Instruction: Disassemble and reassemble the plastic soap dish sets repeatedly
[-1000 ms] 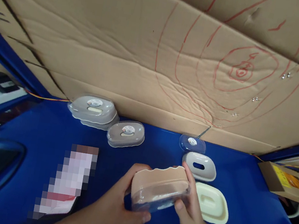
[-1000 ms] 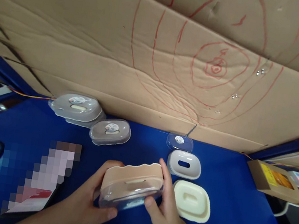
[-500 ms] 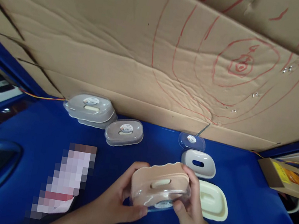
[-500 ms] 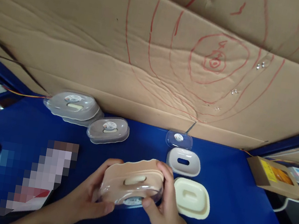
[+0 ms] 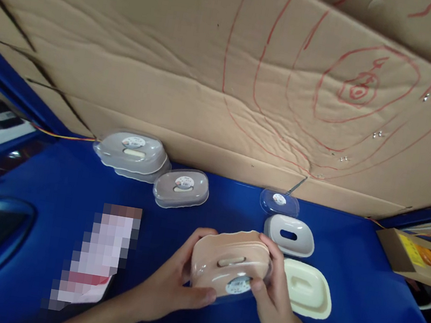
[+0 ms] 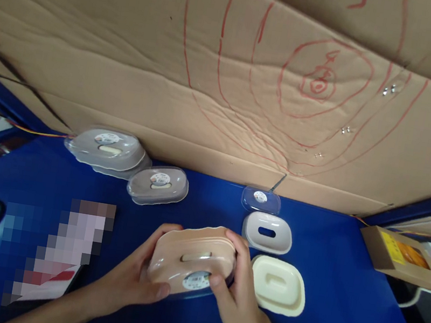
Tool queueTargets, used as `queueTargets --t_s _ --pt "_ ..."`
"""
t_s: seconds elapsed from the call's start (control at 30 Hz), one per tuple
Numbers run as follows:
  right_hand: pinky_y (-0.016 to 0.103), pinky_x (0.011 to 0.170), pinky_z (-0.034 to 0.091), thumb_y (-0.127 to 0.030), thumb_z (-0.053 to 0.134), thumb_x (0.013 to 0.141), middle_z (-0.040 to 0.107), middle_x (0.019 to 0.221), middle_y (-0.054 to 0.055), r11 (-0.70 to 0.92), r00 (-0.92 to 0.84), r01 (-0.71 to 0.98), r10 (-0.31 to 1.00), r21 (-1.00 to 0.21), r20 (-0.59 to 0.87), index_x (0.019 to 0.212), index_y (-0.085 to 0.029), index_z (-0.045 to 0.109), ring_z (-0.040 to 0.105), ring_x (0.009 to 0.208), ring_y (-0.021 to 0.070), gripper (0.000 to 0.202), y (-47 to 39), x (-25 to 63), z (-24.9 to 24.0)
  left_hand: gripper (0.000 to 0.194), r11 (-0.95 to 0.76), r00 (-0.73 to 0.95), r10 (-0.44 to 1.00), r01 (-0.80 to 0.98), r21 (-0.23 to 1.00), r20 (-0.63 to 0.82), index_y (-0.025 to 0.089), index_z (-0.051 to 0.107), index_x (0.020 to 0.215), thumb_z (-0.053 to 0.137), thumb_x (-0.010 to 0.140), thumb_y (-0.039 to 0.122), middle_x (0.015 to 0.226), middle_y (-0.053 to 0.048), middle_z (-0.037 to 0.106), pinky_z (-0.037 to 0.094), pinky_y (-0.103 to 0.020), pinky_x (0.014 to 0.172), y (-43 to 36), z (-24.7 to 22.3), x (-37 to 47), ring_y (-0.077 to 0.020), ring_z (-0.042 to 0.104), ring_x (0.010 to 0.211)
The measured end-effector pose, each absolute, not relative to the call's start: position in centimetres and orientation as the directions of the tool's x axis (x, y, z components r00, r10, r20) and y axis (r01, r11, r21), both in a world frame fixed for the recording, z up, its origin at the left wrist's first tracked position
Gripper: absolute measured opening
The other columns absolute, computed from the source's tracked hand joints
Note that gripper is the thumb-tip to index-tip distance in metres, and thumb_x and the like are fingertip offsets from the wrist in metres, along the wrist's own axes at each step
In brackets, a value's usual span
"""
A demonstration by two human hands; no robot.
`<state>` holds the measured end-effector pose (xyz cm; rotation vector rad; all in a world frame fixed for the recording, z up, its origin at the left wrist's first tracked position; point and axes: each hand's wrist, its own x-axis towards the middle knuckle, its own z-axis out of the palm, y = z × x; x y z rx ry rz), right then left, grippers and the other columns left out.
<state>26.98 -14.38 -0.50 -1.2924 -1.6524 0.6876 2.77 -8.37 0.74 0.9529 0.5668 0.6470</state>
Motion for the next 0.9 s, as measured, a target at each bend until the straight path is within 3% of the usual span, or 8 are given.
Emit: queueTargets --t_s 0.17,0.33,0.5,0.6,0.73,0.9 --pt "0.038 0.112 0.053 -0.060 0.044 0.107 0.048 0.154 0.013 0.323 -0.042 0.399 0.941 -0.858 0.335 0.160 -0.029 0.030 0.055 0.139 0.0288 0.063 -14.6 27.0 -0.6 0.077 0.424 0.702 0.697 -0.235 0.875 -0.149 0.034 0.046 0.134 0.093 0.074 0.043 0.121 -0.002 0.060 0.047 -0.029 0.086 -8.4 0.3 2.5 -0.0218 0.059 0.106" --pt "0.037 0.111 0.053 -0.054 0.046 0.109 0.049 0.154 0.012 0.269 -0.043 0.380 0.961 -0.885 0.274 0.158 -0.030 0.031 0.055 0.139 0.0275 0.057 -14.6 27.1 -0.4 0.066 0.411 0.681 0.725 -0.303 0.860 -0.107 0.031 0.051 0.124 0.093 0.074 0.038 0.114 0.000 0.062 0.044 -0.026 0.081 -8.1 0.2 3.0 -0.0189 0.060 0.100" --pt "0.036 0.102 0.056 -0.050 0.038 0.112 0.061 0.136 0.011 0.192 0.051 0.323 0.974 -0.927 0.220 0.139 -0.027 0.043 0.063 0.126 0.0241 0.036 -14.2 26.6 -1.5 0.050 0.453 0.670 0.721 -0.263 0.852 -0.177 0.025 0.057 0.107 0.092 0.076 0.042 0.095 0.004 0.062 0.041 -0.022 0.073 -7.9 0.5 3.5 -0.0134 0.057 0.086" --pt "0.037 0.104 0.054 -0.049 0.042 0.111 0.062 0.137 0.010 0.106 0.102 0.336 0.984 -0.936 0.148 0.140 -0.027 0.044 0.061 0.129 0.0248 0.037 -13.9 26.5 -2.2 0.058 0.520 0.630 0.726 -0.240 0.820 -0.276 0.026 0.059 0.117 0.093 0.074 0.044 0.110 0.000 0.067 0.045 -0.026 0.085 -7.7 0.5 3.7 -0.0183 0.061 0.102" --pt "0.039 0.112 0.050 -0.049 0.041 0.111 0.057 0.149 0.009 0.037 0.088 0.350 0.994 -0.936 0.072 0.149 -0.029 0.041 0.055 0.139 0.0247 0.043 -13.5 26.7 -2.4 0.066 0.543 0.603 0.737 -0.261 0.798 -0.304 0.027 0.059 0.129 0.094 0.075 0.040 0.127 -0.004 0.068 0.046 -0.031 0.099 -7.4 0.6 3.7 -0.0251 0.060 0.122" --pt "0.045 0.124 0.039 -0.046 0.037 0.112 0.046 0.161 0.006 0.104 0.079 0.464 0.984 -0.880 0.158 0.157 -0.035 0.038 0.044 0.150 0.0251 0.046 -13.3 27.0 -2.5 0.062 0.579 0.648 0.690 -0.226 0.783 -0.323 0.026 0.058 0.138 0.084 0.085 0.048 0.141 -0.010 0.066 0.051 -0.041 0.105 -7.3 1.1 3.6 -0.0306 0.060 0.130"
